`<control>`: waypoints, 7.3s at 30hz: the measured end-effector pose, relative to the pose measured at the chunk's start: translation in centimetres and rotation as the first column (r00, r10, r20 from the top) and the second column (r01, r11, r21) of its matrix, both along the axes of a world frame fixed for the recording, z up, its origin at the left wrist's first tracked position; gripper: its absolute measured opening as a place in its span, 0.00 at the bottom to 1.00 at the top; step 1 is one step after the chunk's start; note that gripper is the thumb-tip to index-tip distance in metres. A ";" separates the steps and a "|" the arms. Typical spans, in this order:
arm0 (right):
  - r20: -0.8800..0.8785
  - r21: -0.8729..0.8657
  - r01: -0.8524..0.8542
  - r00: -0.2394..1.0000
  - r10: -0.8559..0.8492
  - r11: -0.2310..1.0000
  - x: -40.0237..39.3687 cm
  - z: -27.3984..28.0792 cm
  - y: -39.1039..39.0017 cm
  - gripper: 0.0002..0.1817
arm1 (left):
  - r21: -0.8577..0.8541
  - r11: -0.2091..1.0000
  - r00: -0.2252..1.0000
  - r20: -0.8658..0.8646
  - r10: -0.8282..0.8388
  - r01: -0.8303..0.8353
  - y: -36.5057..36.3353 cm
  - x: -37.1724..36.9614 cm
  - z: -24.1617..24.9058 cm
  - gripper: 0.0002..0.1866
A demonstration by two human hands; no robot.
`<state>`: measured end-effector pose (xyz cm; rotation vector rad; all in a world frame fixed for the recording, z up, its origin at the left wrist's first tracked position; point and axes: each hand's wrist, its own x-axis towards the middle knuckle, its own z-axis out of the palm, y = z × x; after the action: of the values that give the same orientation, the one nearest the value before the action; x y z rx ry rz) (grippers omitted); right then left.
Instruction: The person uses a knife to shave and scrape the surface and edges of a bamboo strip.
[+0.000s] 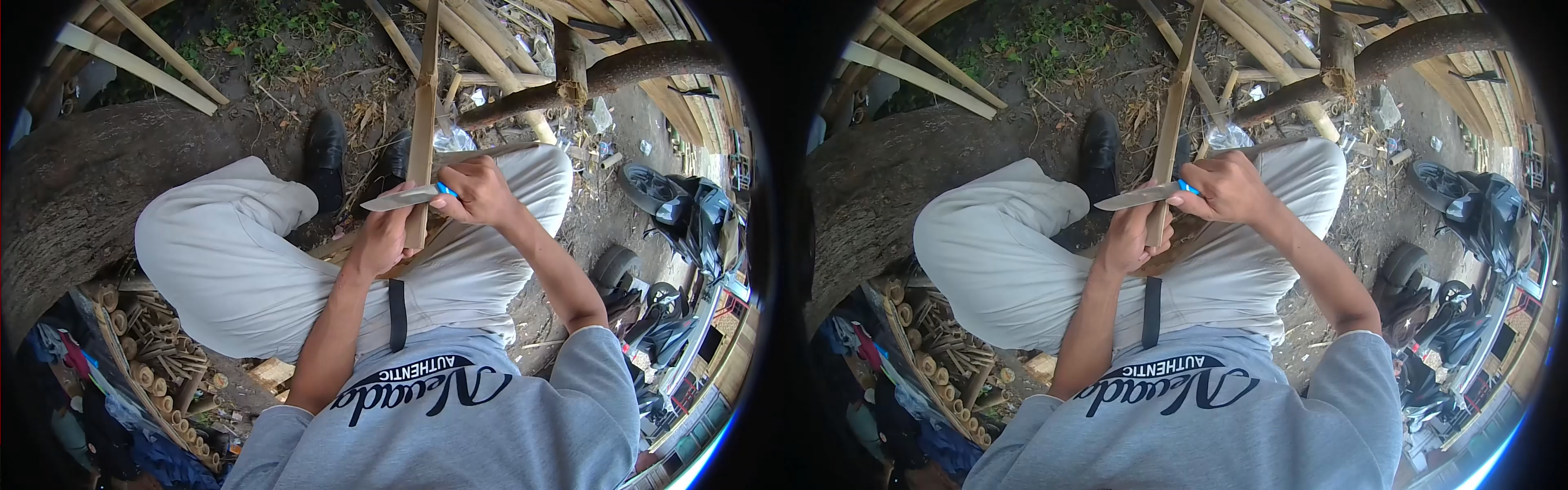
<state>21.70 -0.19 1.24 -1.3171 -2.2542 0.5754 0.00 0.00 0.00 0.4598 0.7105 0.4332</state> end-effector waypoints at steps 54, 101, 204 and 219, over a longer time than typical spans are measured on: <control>-0.097 -0.320 0.536 0.801 -0.590 0.781 0.4 -0.7 2.9 0.30 | -0.062 0.994 0.995 0.042 0.088 -0.085 0.9 0.8 1.5 0.21; -0.078 0.050 -0.183 0.979 0.187 0.982 -0.3 0.4 -2.4 0.28 | 0.992 0.086 0.892 -0.117 0.436 0.088 -1.0 0.4 -3.1 0.18; 0.048 -0.046 0.046 0.998 -0.044 0.998 2.0 -1.1 -1.7 0.24 | 0.886 0.426 0.932 -0.294 0.212 0.183 -0.8 0.9 -1.7 0.23; 0.094 -0.194 0.507 0.862 -0.499 0.840 5.2 -4.1 2.3 0.26 | 0.358 0.918 0.951 -0.303 -0.059 0.172 0.5 1.3 1.9 0.24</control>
<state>26.88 2.15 -2.82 -1.9560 -1.7881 0.6063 1.33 0.55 1.87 0.9446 0.8771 0.3959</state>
